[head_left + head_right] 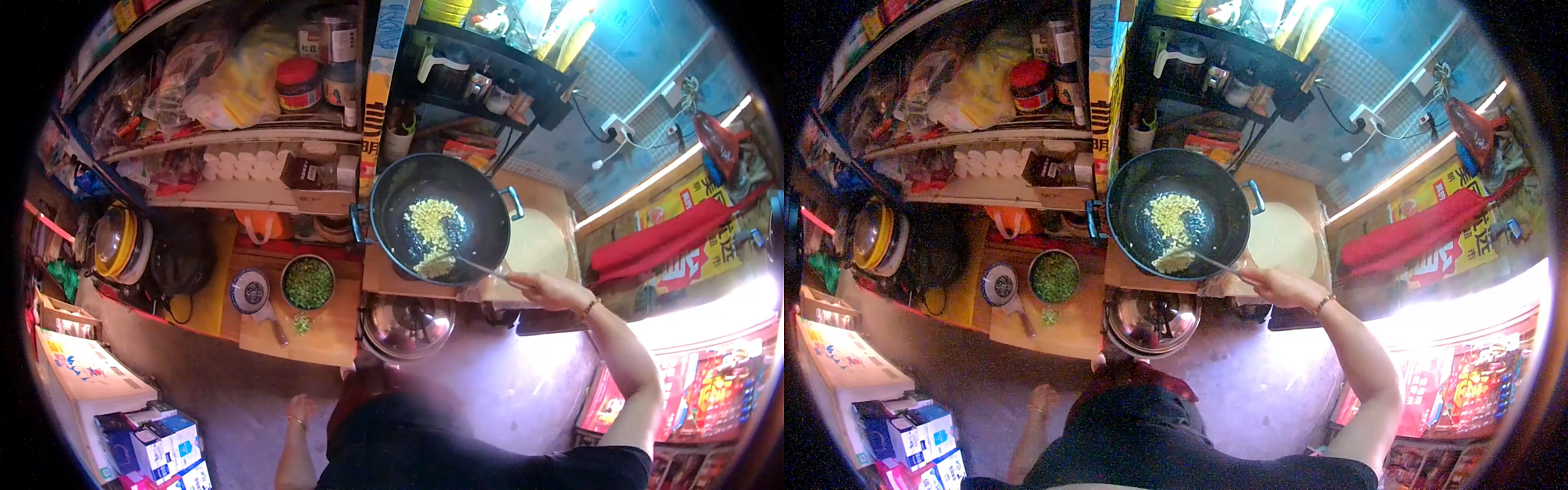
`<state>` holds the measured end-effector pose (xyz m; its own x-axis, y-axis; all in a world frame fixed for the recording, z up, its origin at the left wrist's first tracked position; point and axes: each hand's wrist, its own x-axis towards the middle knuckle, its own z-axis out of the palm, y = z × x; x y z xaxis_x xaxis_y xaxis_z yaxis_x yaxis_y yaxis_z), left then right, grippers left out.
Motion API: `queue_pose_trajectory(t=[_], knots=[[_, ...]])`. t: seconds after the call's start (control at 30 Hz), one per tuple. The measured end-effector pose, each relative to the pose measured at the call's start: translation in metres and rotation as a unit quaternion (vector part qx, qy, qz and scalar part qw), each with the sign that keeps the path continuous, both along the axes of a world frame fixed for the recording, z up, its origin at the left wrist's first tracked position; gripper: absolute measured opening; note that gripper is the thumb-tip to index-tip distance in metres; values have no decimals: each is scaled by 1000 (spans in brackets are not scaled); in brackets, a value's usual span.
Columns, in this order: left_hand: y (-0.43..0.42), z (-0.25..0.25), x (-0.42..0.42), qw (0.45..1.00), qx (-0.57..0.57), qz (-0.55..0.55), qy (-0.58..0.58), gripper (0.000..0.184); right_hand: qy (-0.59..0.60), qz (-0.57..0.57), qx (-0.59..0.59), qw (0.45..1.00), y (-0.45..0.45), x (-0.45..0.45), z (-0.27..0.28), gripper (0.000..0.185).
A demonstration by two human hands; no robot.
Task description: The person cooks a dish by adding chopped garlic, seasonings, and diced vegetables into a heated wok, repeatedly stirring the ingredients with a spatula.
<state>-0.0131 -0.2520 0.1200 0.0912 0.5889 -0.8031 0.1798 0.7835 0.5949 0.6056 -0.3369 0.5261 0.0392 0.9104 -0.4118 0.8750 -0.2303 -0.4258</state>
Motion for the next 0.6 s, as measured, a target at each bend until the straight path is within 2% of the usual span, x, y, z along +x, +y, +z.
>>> queue_pose_trajectory(t=[0.1, 0.13, 0.17, 0.23, 0.33, 0.43, 0.5, 0.57, 0.6], knots=[[2, 8, 5, 1000, 1, -18, 15, 26, -26, -27, -29, 999, 11, -30, 6, 42], [3, 8, 7, 1000, 1, -18, 14, 26, -75, -62, -43, 994, 27, -42, 9, 42], [2, 9, 8, 1000, -6, -16, 16, 24, -75, -62, -43, 994, 37, -33, -6, 42], [0, 9, 5, 1000, -12, -14, 20, 23, -74, -122, 83, 986, 60, -9, -50, 41], [4, 15, 9, 999, 27, 11, -27, 21, -92, -135, 144, 976, 93, -6, -49, 37], [-4, 23, -1, 998, 28, 47, -32, 21, -103, -153, 77, 980, 107, -9, -64, 37], [-7, 13, -7, 999, 11, 30, -20, 22, -120, -121, 97, 980, 85, -9, -71, 37], [-12, 1, -14, 998, 11, 41, -40, 21, -75, -99, 92, 988, 57, -11, -56, 39], [-14, -3, -17, 997, 14, 51, -58, 21, -73, -94, 48, 992, 44, -19, -30, 38]])
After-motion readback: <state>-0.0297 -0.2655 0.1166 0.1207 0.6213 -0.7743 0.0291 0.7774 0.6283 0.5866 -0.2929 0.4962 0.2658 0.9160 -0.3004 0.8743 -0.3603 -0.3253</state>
